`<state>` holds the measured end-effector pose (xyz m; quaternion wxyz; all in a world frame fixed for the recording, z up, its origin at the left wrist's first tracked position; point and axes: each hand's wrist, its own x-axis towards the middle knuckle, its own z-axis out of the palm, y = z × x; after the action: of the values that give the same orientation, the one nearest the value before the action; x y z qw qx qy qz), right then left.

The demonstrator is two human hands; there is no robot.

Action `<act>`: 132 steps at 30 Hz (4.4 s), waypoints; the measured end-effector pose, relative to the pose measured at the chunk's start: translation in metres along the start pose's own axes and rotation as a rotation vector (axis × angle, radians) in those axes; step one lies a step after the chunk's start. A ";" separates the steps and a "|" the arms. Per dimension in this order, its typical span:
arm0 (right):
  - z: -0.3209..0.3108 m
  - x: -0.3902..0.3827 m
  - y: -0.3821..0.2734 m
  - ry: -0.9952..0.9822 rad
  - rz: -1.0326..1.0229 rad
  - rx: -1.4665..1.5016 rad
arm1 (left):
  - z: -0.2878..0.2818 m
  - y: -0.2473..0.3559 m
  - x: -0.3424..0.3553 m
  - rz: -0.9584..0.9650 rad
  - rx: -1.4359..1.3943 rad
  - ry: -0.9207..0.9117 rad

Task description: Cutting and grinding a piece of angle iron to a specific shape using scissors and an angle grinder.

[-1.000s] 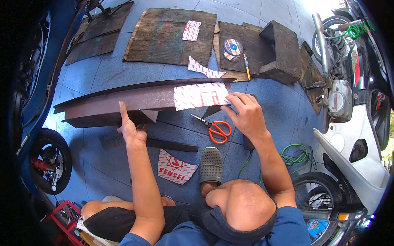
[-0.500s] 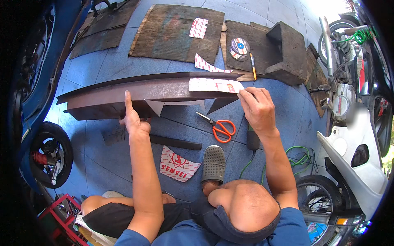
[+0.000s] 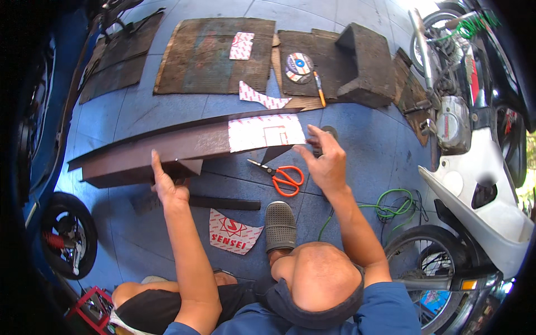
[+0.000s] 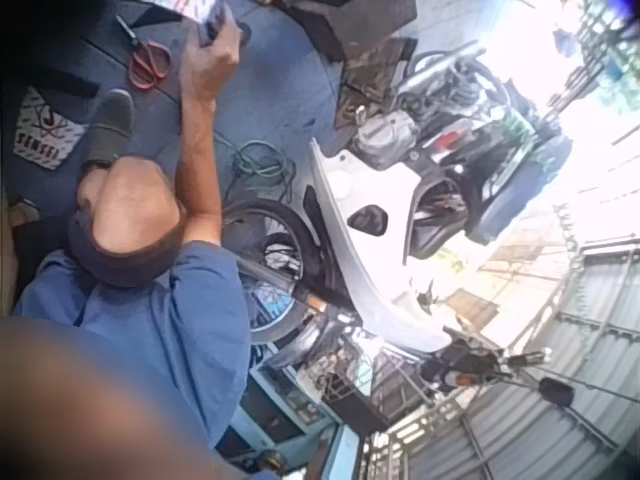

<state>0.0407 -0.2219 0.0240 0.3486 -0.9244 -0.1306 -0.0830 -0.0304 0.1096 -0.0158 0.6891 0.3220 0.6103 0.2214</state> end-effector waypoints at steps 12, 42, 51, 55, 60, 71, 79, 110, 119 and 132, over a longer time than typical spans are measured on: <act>0.023 -0.030 -0.006 0.151 0.175 0.174 | -0.025 -0.010 0.018 -0.024 -0.032 -0.161; 0.023 -0.020 -0.014 0.068 0.175 0.237 | -0.025 -0.007 0.012 -0.010 -0.007 -0.189; 0.027 -0.015 -0.006 0.004 0.391 0.419 | -0.015 -0.003 -0.005 0.034 0.017 -0.174; 0.025 -0.009 -0.010 -0.037 0.469 0.443 | -0.019 -0.004 -0.004 0.039 0.048 -0.142; 0.025 -0.003 -0.012 -0.054 0.481 0.432 | -0.022 -0.003 -0.011 0.080 0.083 -0.169; 0.025 0.011 -0.008 -0.092 0.498 0.458 | 0.010 -0.089 -0.109 -0.086 0.188 -0.275; 0.019 0.013 -0.009 -0.116 0.511 0.424 | 0.057 0.023 -0.070 1.244 0.718 -0.759; 0.019 0.016 0.000 -0.146 0.489 0.571 | 0.073 -0.014 -0.040 1.866 1.238 -1.320; 0.017 0.019 0.000 -0.143 0.521 0.583 | 0.087 0.075 -0.014 1.531 1.391 -1.133; 0.022 0.021 0.002 -0.118 0.477 0.552 | 0.075 0.073 -0.005 1.332 1.697 -1.067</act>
<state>0.0625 -0.2045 0.0118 0.5860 -0.8033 0.0514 0.0925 0.0492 0.1434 0.0436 0.1737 0.9759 -0.0868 -0.0994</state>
